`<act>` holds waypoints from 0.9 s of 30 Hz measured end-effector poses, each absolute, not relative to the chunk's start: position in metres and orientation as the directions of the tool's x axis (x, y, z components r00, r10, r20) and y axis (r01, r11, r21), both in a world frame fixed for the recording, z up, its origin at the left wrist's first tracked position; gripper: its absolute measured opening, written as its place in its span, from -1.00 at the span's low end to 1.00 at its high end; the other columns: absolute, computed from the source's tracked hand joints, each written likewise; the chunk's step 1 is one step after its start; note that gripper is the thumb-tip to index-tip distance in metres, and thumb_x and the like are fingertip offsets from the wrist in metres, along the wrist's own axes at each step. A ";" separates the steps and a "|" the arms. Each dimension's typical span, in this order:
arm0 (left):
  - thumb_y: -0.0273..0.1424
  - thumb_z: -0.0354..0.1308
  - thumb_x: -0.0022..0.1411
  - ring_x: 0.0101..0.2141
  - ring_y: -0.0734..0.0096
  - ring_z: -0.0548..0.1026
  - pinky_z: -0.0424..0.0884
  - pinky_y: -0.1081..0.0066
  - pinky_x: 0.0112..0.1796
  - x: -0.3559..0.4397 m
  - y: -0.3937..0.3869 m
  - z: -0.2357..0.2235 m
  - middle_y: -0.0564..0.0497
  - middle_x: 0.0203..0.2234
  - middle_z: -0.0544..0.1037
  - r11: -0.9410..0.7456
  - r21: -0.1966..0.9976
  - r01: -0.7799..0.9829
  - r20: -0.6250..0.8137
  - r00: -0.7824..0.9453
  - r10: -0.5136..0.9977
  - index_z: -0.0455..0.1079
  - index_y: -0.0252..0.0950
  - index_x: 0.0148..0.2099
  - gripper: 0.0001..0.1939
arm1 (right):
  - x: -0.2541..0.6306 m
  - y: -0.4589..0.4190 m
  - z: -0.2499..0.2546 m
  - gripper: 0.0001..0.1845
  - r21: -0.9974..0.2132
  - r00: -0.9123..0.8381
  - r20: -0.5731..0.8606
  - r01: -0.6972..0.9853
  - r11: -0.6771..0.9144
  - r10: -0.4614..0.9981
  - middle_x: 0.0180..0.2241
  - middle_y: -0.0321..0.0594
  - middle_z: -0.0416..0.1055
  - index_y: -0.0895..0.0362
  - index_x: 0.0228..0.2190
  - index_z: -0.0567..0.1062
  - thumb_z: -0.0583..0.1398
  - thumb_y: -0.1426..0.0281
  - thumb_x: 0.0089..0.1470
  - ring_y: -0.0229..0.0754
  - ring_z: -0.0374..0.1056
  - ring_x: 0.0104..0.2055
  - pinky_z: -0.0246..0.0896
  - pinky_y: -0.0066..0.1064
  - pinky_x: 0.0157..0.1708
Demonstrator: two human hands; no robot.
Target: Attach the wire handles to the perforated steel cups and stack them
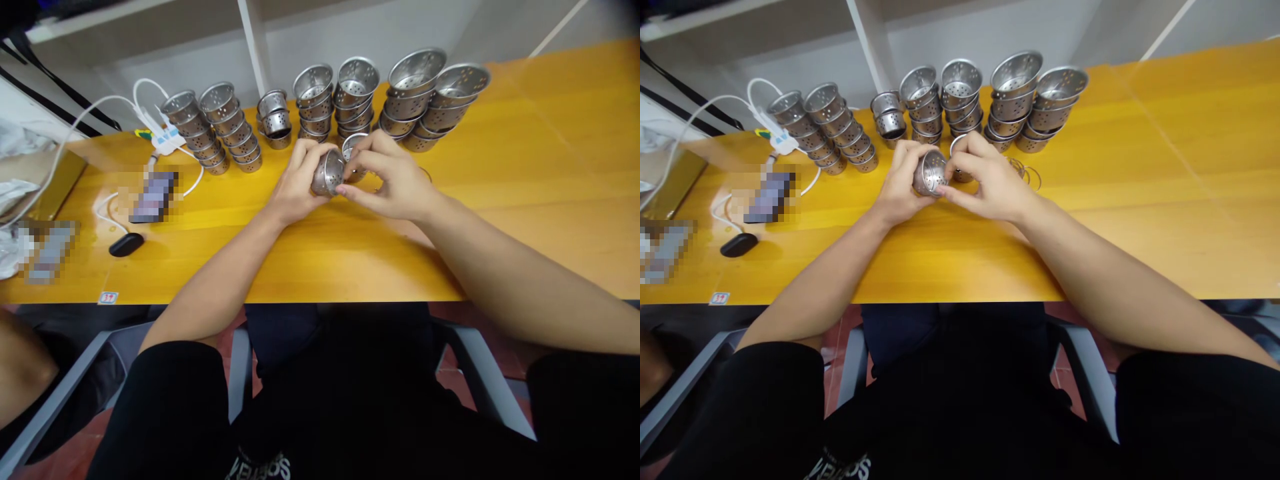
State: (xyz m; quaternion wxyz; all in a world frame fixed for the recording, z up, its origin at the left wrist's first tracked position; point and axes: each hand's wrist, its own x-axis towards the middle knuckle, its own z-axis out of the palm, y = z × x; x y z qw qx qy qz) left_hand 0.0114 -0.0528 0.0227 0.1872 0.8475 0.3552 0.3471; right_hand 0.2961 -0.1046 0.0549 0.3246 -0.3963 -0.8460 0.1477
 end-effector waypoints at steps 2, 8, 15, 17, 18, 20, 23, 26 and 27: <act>0.34 0.68 0.38 0.64 -0.39 0.51 0.45 -0.26 0.72 0.013 -0.060 0.031 -0.19 0.54 0.55 -0.650 0.587 0.483 0.445 0.479 0.757 0.47 0.02 0.55 -0.04 | 0.293 -0.107 0.058 -0.33 -0.514 -0.485 0.390 0.591 0.622 0.783 0.43 -0.01 0.66 -0.38 0.43 0.77 0.29 -0.40 0.62 0.58 0.52 0.51 0.50 0.56 0.56; 0.24 0.66 0.43 0.59 -0.27 0.59 0.48 -0.21 0.70 0.014 -0.059 0.030 -0.13 0.54 0.62 -0.626 0.631 0.457 0.396 0.504 0.767 0.38 0.03 0.56 -0.08 | 0.291 -0.108 0.064 -0.19 -0.510 -0.516 0.368 0.584 0.632 0.774 0.45 -0.09 0.69 -0.48 0.49 0.72 0.34 -0.54 0.47 0.63 0.47 0.57 0.42 0.64 0.61; 0.19 0.60 0.50 0.68 -0.32 0.51 0.43 -0.21 0.75 0.016 -0.062 0.030 -0.19 0.58 0.55 -0.695 0.571 0.437 0.428 0.564 0.706 0.32 0.00 0.64 -0.08 | 0.294 -0.109 0.067 -0.17 -0.494 -0.497 0.373 0.608 0.622 0.783 0.49 -0.01 0.64 -0.36 0.44 0.74 0.40 -0.53 0.46 0.65 0.45 0.62 0.43 0.60 0.62; 0.20 0.59 0.51 0.69 -0.34 0.49 0.41 -0.22 0.76 0.015 -0.062 0.031 -0.19 0.59 0.54 -0.704 0.569 0.426 0.434 0.571 0.697 0.32 0.01 0.65 -0.07 | 0.294 -0.107 0.066 -0.19 -0.507 -0.491 0.376 0.602 0.618 0.786 0.44 0.03 0.65 -0.29 0.39 0.77 0.37 -0.53 0.50 0.62 0.48 0.60 0.46 0.57 0.61; 0.20 0.59 0.51 0.70 -0.34 0.48 0.39 -0.23 0.77 0.014 -0.062 0.031 -0.18 0.59 0.53 -0.701 0.569 0.430 0.426 0.576 0.698 0.32 0.02 0.65 -0.07 | 0.294 -0.106 0.066 -0.20 -0.506 -0.495 0.373 0.600 0.620 0.784 0.42 0.03 0.65 -0.28 0.36 0.78 0.35 -0.54 0.50 0.61 0.49 0.60 0.47 0.57 0.61; 0.22 0.60 0.51 0.72 -0.35 0.45 0.37 -0.23 0.79 0.012 -0.061 0.032 -0.17 0.62 0.52 -0.693 0.566 0.446 0.406 0.580 0.706 0.35 0.04 0.65 -0.08 | 0.294 -0.105 0.065 -0.21 -0.500 -0.507 0.369 0.598 0.626 0.779 0.39 0.03 0.65 -0.28 0.31 0.80 0.33 -0.55 0.51 0.60 0.50 0.58 0.48 0.56 0.60; 0.21 0.60 0.51 0.71 -0.33 0.45 0.36 -0.21 0.79 0.011 -0.059 0.031 -0.18 0.63 0.52 -0.697 0.562 0.445 0.410 0.582 0.702 0.37 0.04 0.65 -0.10 | 0.295 -0.104 0.065 -0.21 -0.496 -0.509 0.376 0.595 0.633 0.774 0.36 0.03 0.65 -0.29 0.26 0.83 0.29 -0.57 0.51 0.58 0.52 0.56 0.49 0.53 0.61; 0.20 0.59 0.52 0.69 -0.32 0.47 0.36 -0.22 0.79 0.010 -0.057 0.028 -0.18 0.63 0.52 -0.708 0.563 0.426 0.425 0.586 0.690 0.37 0.03 0.66 -0.10 | 0.295 -0.104 0.065 -0.19 -0.501 -0.506 0.383 0.589 0.634 0.773 0.34 0.04 0.66 -0.27 0.23 0.84 0.28 -0.58 0.50 0.57 0.54 0.54 0.50 0.50 0.61; 0.20 0.60 0.51 0.69 -0.32 0.48 0.37 -0.22 0.78 0.010 -0.056 0.028 -0.18 0.63 0.52 -0.706 0.565 0.426 0.423 0.586 0.692 0.37 0.03 0.65 -0.09 | 0.294 -0.104 0.065 -0.19 -0.504 -0.503 0.378 0.592 0.628 0.777 0.33 0.04 0.66 -0.27 0.24 0.84 0.30 -0.59 0.49 0.58 0.54 0.54 0.50 0.50 0.61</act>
